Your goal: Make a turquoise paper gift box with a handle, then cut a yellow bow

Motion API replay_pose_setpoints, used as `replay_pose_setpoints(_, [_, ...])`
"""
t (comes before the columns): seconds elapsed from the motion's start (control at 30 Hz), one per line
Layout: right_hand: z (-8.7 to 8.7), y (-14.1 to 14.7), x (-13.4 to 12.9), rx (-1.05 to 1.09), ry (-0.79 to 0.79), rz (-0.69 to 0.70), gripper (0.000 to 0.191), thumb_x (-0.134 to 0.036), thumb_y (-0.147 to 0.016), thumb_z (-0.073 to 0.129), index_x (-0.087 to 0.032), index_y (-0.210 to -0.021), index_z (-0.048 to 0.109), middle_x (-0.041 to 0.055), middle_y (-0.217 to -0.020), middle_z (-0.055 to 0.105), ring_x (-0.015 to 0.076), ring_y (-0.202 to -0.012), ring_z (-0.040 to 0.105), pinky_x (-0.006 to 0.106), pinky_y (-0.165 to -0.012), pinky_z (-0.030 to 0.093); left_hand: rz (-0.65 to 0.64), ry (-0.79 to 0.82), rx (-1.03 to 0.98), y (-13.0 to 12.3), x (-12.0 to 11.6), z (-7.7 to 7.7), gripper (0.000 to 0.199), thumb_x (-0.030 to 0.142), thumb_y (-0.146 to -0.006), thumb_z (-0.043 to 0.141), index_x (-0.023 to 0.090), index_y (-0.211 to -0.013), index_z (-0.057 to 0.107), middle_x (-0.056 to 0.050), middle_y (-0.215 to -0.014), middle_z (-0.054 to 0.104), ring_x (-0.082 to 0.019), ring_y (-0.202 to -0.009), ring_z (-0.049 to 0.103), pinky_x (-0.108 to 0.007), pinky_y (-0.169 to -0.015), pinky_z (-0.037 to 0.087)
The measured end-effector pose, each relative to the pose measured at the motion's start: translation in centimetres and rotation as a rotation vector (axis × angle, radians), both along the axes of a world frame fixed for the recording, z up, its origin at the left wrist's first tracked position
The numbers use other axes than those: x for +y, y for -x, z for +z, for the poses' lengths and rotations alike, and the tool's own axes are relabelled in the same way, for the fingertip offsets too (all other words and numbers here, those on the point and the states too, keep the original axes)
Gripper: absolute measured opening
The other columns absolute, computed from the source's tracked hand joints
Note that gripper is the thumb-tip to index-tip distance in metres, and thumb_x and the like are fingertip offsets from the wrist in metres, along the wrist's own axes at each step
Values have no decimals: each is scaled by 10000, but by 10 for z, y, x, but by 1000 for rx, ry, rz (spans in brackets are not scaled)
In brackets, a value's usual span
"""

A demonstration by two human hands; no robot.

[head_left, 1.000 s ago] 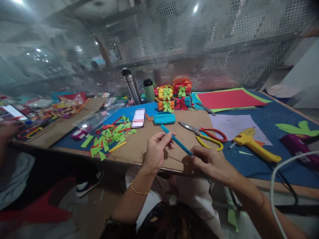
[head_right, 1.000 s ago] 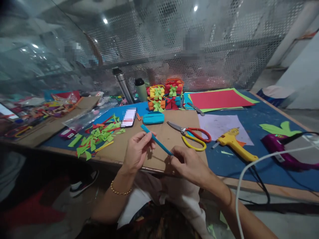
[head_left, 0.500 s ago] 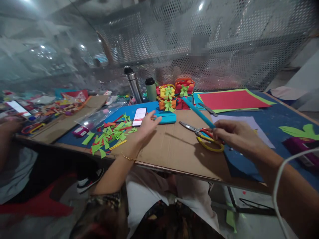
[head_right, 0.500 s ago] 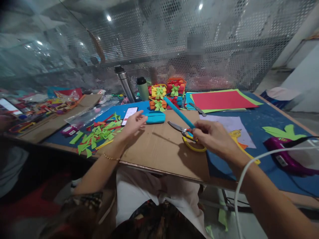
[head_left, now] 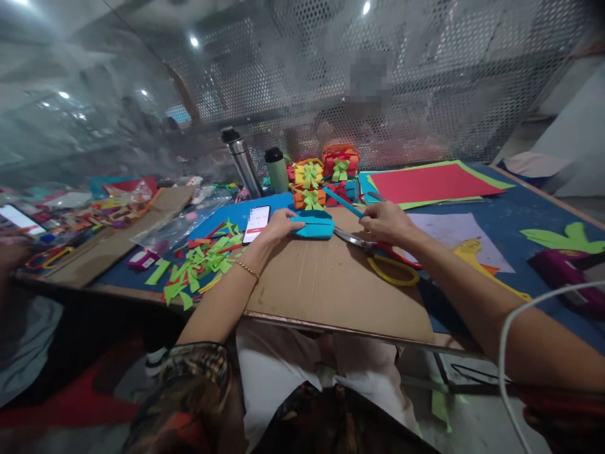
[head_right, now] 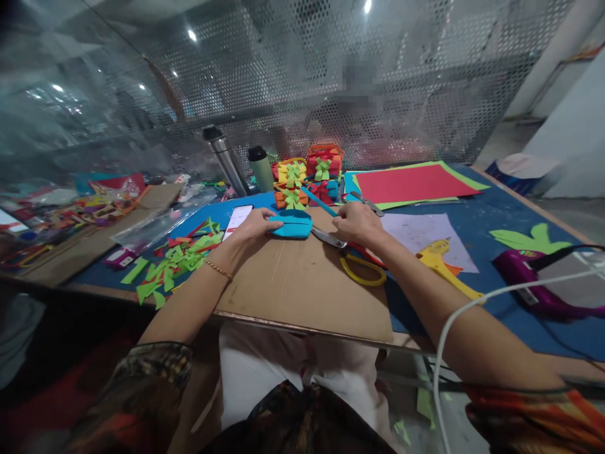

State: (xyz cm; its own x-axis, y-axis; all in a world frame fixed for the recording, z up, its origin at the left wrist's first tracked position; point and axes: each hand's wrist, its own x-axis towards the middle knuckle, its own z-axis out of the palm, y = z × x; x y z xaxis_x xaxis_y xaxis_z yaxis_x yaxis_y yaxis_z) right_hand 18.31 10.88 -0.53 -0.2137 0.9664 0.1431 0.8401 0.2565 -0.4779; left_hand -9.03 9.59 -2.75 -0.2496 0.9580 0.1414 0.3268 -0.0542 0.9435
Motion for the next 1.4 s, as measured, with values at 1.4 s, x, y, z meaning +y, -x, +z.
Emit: replay_pose_setpoints(1.4, [13, 8, -81, 772, 692, 513, 160, -317, -634, 799, -194, -686, 712, -26, -619, 666, 108, -543, 585, 248, -560, 494, -536, 76, -150, -58, -95, 81, 396, -26, -463, 901, 192, -737, 717, -52, -810, 710, -304, -898, 759, -337, -723, 598])
